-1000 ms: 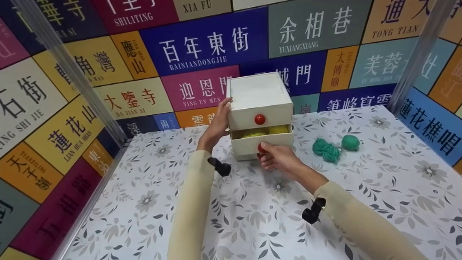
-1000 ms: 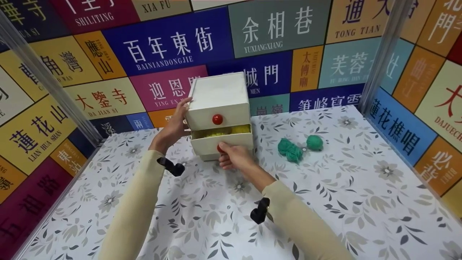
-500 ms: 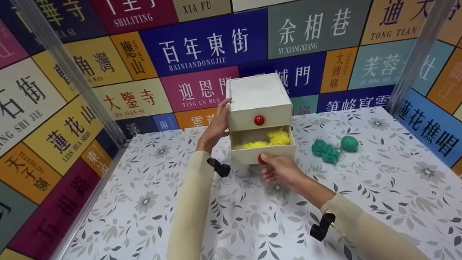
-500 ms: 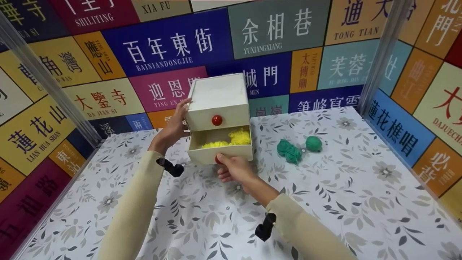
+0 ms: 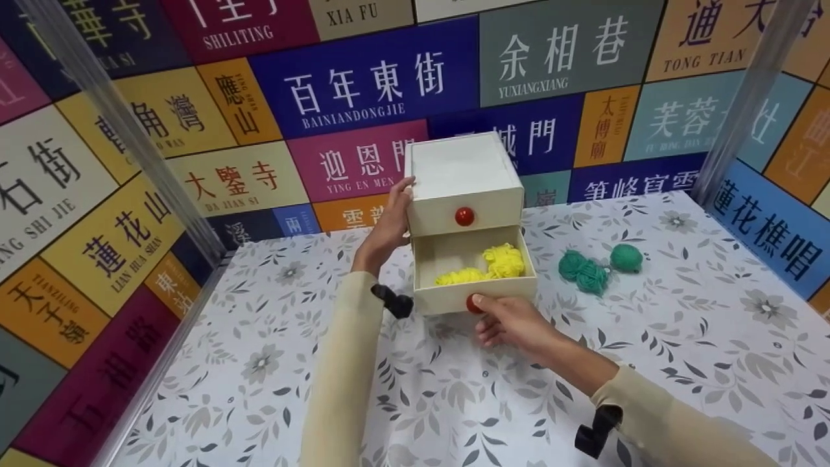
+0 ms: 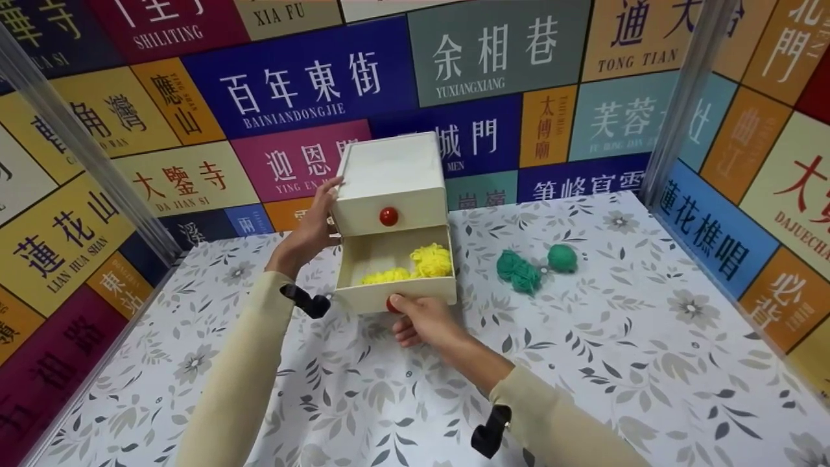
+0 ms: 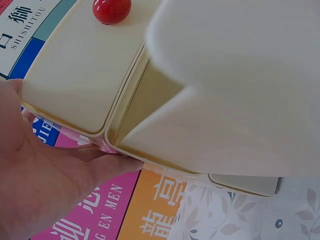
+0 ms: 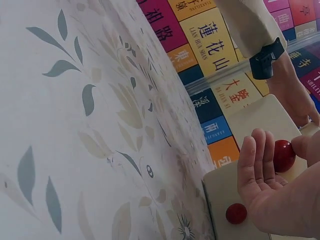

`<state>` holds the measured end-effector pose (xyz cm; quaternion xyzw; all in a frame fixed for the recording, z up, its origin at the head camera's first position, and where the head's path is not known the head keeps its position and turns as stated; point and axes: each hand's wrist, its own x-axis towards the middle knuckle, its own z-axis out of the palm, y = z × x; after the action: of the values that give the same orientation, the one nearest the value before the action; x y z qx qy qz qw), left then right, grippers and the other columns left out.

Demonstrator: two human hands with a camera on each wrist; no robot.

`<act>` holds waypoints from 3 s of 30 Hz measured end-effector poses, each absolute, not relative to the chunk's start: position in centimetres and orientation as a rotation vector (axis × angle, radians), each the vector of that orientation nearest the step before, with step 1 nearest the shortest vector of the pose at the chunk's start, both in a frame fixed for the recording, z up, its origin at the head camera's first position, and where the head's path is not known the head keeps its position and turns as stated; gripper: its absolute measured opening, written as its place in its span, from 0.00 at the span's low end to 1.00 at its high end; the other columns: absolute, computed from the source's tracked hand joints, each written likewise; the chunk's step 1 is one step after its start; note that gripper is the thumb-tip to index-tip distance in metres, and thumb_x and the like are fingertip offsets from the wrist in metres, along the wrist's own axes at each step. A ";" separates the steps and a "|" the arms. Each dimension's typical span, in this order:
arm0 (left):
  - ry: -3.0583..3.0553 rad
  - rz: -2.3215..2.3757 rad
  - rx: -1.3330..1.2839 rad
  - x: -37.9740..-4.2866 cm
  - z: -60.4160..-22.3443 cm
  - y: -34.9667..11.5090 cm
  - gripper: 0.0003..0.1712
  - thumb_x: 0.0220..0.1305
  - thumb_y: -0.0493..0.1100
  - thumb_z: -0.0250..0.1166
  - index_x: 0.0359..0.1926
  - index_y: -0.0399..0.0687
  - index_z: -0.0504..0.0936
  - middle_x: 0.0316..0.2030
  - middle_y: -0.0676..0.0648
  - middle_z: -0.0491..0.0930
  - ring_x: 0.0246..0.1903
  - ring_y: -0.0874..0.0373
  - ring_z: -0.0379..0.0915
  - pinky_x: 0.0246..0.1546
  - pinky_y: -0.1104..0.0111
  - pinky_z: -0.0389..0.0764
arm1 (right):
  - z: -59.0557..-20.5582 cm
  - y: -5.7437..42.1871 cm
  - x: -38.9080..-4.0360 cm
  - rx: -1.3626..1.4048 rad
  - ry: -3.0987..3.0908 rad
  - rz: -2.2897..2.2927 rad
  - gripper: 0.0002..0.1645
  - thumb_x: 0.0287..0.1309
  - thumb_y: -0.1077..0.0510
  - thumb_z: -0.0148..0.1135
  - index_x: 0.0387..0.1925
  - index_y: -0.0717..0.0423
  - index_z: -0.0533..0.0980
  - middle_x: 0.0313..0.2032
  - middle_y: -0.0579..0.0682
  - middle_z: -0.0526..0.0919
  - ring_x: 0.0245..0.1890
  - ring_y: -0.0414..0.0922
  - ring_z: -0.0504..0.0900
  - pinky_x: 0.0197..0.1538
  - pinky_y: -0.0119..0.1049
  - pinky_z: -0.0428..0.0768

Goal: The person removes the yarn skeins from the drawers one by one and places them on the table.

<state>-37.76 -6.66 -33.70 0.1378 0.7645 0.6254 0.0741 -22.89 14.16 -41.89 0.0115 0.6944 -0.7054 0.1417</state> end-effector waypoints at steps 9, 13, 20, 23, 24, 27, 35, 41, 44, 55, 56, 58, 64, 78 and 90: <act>2.279 1.893 0.435 -37.9 -33.7 -6.7 0.27 0.79 0.58 0.36 0.75 0.70 0.52 0.74 0.40 0.54 0.71 0.37 0.59 0.66 0.34 0.66 | -41.8 14.6 -21.8 -0.015 2.041 -1.981 0.24 0.72 0.46 0.56 0.45 0.67 0.76 0.25 0.47 0.80 0.24 0.40 0.81 0.33 0.31 0.85; 2.281 1.898 0.430 -37.8 -33.7 -6.7 0.27 0.78 0.59 0.36 0.75 0.71 0.52 0.74 0.40 0.56 0.71 0.36 0.60 0.65 0.34 0.67 | -41.9 14.8 -21.7 -0.022 2.069 -1.960 0.25 0.71 0.45 0.57 0.43 0.67 0.77 0.24 0.48 0.81 0.24 0.40 0.81 0.33 0.32 0.85; 2.265 1.906 0.433 -37.8 -33.8 -6.6 0.27 0.78 0.57 0.36 0.75 0.70 0.52 0.73 0.39 0.57 0.70 0.36 0.61 0.66 0.34 0.66 | -41.9 14.9 -21.4 -0.021 2.106 -1.895 0.25 0.71 0.44 0.57 0.43 0.66 0.78 0.24 0.47 0.81 0.23 0.40 0.81 0.33 0.32 0.85; 2.265 1.910 0.428 -37.7 -33.7 -6.6 0.27 0.78 0.57 0.37 0.75 0.70 0.52 0.73 0.39 0.56 0.70 0.35 0.60 0.66 0.33 0.65 | -41.9 15.0 -21.2 -0.031 2.114 -1.873 0.26 0.70 0.43 0.57 0.42 0.65 0.79 0.23 0.46 0.81 0.23 0.40 0.81 0.31 0.31 0.84; 2.270 1.907 0.424 -37.8 -33.7 -6.6 0.27 0.78 0.57 0.37 0.75 0.70 0.52 0.73 0.39 0.55 0.70 0.35 0.60 0.66 0.32 0.65 | -41.9 15.0 -21.1 -0.034 2.115 -1.870 0.26 0.69 0.42 0.58 0.41 0.65 0.79 0.23 0.46 0.81 0.23 0.40 0.81 0.31 0.31 0.84; 2.290 1.894 0.412 -37.8 -33.7 -6.6 0.27 0.78 0.59 0.37 0.75 0.71 0.52 0.74 0.41 0.54 0.71 0.35 0.58 0.65 0.32 0.65 | -41.9 14.9 -20.9 -0.037 2.127 -1.853 0.27 0.69 0.42 0.58 0.39 0.64 0.79 0.22 0.46 0.81 0.23 0.40 0.82 0.30 0.31 0.83; 2.309 1.867 0.401 -37.8 -33.7 -6.6 0.28 0.78 0.60 0.37 0.75 0.72 0.51 0.76 0.43 0.53 0.72 0.35 0.56 0.66 0.32 0.64 | -41.8 15.0 -20.6 -0.018 2.133 -1.842 0.27 0.69 0.43 0.58 0.39 0.67 0.79 0.21 0.46 0.81 0.22 0.40 0.81 0.29 0.31 0.83; 2.296 1.882 0.421 -37.8 -33.7 -6.6 0.27 0.78 0.60 0.37 0.75 0.72 0.51 0.74 0.42 0.55 0.71 0.36 0.59 0.66 0.33 0.65 | -41.7 15.2 -20.4 -0.036 2.138 -1.827 0.27 0.69 0.42 0.59 0.38 0.66 0.79 0.21 0.46 0.80 0.22 0.40 0.80 0.29 0.31 0.84; 2.303 1.881 0.424 -37.7 -33.6 -6.7 0.27 0.78 0.60 0.37 0.75 0.71 0.51 0.75 0.42 0.54 0.71 0.37 0.59 0.66 0.33 0.66 | -41.7 15.2 -20.4 -0.049 2.141 -1.814 0.28 0.68 0.42 0.59 0.39 0.66 0.80 0.21 0.46 0.80 0.22 0.41 0.80 0.29 0.31 0.84; 2.317 1.869 0.450 -37.6 -33.9 -6.8 0.28 0.79 0.61 0.34 0.75 0.70 0.50 0.75 0.41 0.53 0.73 0.36 0.55 0.66 0.32 0.64 | -41.7 15.3 -20.2 -0.076 2.099 -1.807 0.26 0.70 0.42 0.58 0.38 0.64 0.79 0.21 0.45 0.81 0.21 0.39 0.80 0.27 0.30 0.82; 2.313 1.870 0.446 -37.7 -33.9 -6.8 0.28 0.79 0.61 0.35 0.75 0.71 0.50 0.76 0.41 0.53 0.73 0.36 0.55 0.66 0.33 0.64 | -41.7 15.3 -20.2 -0.076 2.100 -1.800 0.25 0.70 0.43 0.57 0.37 0.64 0.79 0.21 0.45 0.81 0.21 0.39 0.80 0.27 0.30 0.82; 2.306 1.871 0.447 -37.7 -33.9 -6.7 0.28 0.79 0.62 0.35 0.75 0.70 0.50 0.76 0.41 0.53 0.73 0.36 0.55 0.67 0.33 0.64 | -41.6 15.4 -20.2 -0.073 2.101 -1.792 0.25 0.70 0.43 0.58 0.37 0.64 0.79 0.21 0.45 0.81 0.20 0.39 0.80 0.27 0.30 0.82; 2.298 1.882 0.450 -37.8 -33.9 -6.7 0.28 0.79 0.61 0.35 0.75 0.70 0.50 0.76 0.41 0.52 0.73 0.36 0.55 0.66 0.32 0.64 | -41.4 15.8 -19.9 -0.101 2.110 -1.724 0.33 0.70 0.39 0.56 0.44 0.69 0.79 0.20 0.46 0.81 0.19 0.39 0.80 0.26 0.31 0.83; 2.298 1.891 0.445 -37.6 -33.8 -6.5 0.28 0.79 0.60 0.35 0.75 0.70 0.50 0.75 0.41 0.54 0.71 0.39 0.59 0.66 0.34 0.65 | -36.2 16.0 -19.8 -0.448 2.537 -1.541 0.17 0.63 0.48 0.67 0.34 0.59 0.83 0.27 0.48 0.83 0.28 0.43 0.79 0.28 0.31 0.81; 2.276 1.917 0.445 -37.5 -34.0 -6.5 0.27 0.79 0.58 0.35 0.75 0.69 0.51 0.72 0.39 0.58 0.69 0.39 0.62 0.65 0.34 0.67 | -34.8 13.9 -22.6 -0.618 2.881 -1.335 0.10 0.57 0.57 0.71 0.42 0.53 0.85 0.44 0.50 0.82 0.47 0.51 0.79 0.48 0.42 0.81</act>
<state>-37.55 -6.51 -33.96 0.1476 0.7549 0.6356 0.0662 -22.60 13.88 -34.75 -0.1908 0.8897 -0.4122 -0.0466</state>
